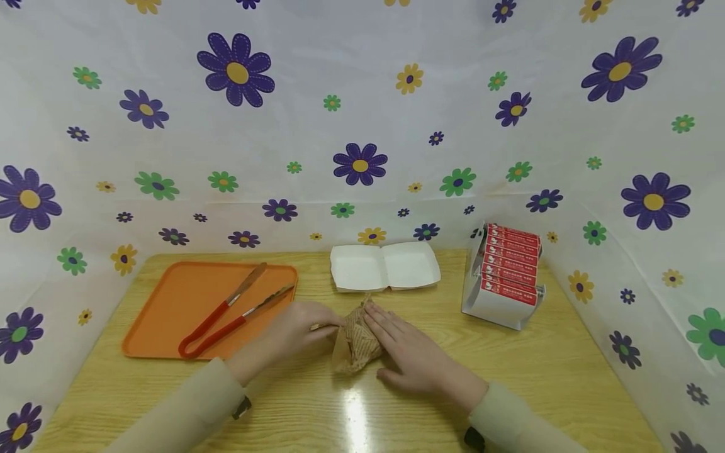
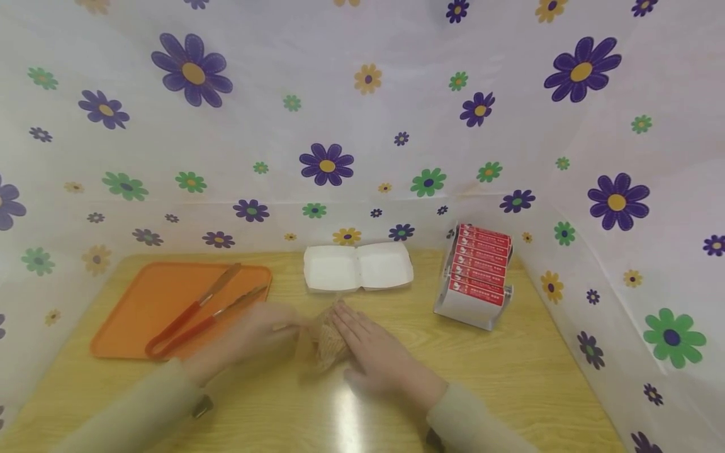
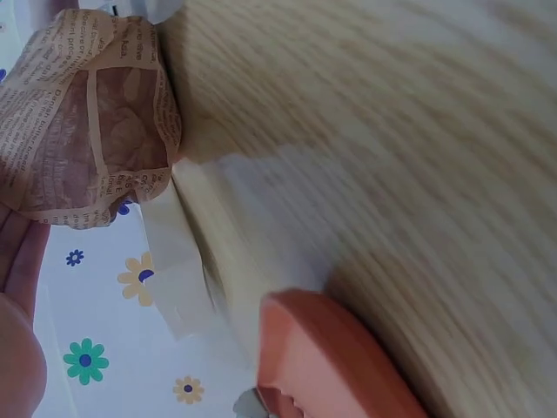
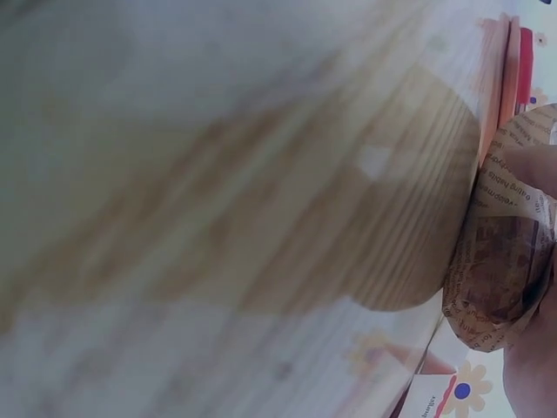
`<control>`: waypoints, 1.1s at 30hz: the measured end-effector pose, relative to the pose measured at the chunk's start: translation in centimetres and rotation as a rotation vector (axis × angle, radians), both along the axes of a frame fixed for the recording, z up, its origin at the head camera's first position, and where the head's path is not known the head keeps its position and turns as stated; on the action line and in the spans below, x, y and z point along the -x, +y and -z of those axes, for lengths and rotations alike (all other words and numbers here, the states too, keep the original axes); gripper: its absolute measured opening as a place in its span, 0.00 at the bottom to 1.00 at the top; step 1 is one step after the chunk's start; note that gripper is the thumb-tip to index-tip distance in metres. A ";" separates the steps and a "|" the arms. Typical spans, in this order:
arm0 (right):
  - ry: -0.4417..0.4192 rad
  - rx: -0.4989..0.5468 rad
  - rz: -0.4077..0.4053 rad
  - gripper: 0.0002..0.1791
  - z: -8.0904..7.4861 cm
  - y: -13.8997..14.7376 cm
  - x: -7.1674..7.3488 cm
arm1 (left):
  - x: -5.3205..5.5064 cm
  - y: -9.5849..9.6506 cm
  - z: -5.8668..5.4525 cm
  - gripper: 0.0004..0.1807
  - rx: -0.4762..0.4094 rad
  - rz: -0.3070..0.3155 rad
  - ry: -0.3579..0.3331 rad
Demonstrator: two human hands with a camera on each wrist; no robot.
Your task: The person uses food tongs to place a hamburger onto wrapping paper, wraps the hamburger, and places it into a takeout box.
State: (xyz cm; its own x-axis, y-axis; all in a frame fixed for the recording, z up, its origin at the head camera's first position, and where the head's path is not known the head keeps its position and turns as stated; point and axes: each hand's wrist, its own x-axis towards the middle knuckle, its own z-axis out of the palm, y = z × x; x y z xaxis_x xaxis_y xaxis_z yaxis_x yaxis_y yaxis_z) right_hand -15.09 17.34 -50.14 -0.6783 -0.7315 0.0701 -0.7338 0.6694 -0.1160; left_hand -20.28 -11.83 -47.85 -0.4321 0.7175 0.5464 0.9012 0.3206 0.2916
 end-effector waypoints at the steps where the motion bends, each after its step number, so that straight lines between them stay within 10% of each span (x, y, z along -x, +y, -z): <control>1: -0.007 0.001 -0.002 0.57 0.1 0.0 0.1 | 0.2 0.2 0.1 0.10 -0.006 -0.011 -0.025; 20: -0.096 0.035 -0.029 0.56 -0.1 0.4 0.4 | 1.9 4.3 1.3 0.06 -0.142 -0.081 -0.514; 33: -0.113 0.036 -0.033 0.53 0.0 0.8 0.5 | 2.7 5.0 2.2 0.04 -0.158 -0.067 -0.487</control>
